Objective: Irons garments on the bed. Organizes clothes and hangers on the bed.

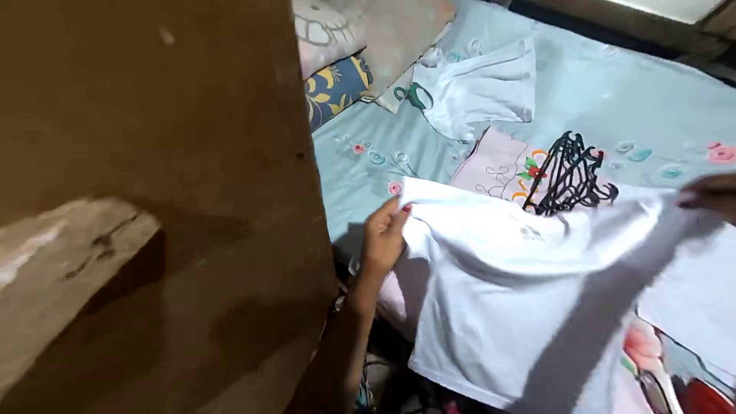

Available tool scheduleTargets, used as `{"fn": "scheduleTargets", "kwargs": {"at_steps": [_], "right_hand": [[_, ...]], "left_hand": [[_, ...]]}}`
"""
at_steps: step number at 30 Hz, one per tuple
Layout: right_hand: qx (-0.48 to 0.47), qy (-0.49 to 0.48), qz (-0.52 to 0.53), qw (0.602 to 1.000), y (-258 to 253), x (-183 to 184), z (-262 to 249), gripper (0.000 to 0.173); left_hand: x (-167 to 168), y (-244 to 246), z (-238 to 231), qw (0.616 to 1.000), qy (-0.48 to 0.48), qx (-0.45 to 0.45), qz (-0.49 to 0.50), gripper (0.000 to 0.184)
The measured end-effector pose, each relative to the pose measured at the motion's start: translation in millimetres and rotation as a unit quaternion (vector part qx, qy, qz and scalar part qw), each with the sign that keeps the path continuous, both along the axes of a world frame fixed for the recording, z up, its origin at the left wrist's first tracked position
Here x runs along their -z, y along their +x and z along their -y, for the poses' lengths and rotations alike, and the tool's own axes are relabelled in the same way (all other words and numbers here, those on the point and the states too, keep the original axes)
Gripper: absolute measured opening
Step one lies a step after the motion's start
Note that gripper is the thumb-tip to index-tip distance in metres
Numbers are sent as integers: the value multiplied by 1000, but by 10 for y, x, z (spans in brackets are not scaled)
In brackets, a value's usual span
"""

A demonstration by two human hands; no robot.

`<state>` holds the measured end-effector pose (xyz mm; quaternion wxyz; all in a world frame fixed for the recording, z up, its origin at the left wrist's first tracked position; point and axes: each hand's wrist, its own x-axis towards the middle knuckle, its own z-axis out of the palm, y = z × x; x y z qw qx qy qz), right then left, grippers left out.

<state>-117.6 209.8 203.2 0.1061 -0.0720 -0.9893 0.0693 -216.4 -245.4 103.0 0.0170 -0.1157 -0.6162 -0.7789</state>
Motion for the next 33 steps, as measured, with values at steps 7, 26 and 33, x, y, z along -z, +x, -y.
{"fn": "scheduleTargets", "kwargs": {"at_steps": [7, 26, 33], "right_hand": [[-13, -41, -166, 985, -2657, -395, 1508, 43], [65, -259, 94, 959, -830, 2124, 1919, 36], [92, -213, -36, 972, -884, 2533, 1849, 35]], "left_hand": [[-100, -1065, 287, 898, 87, -428, -46, 22], [473, -1325, 558, 787, -128, -603, 9, 44], [63, -1803, -39, 876, -383, -275, -101, 36]]}}
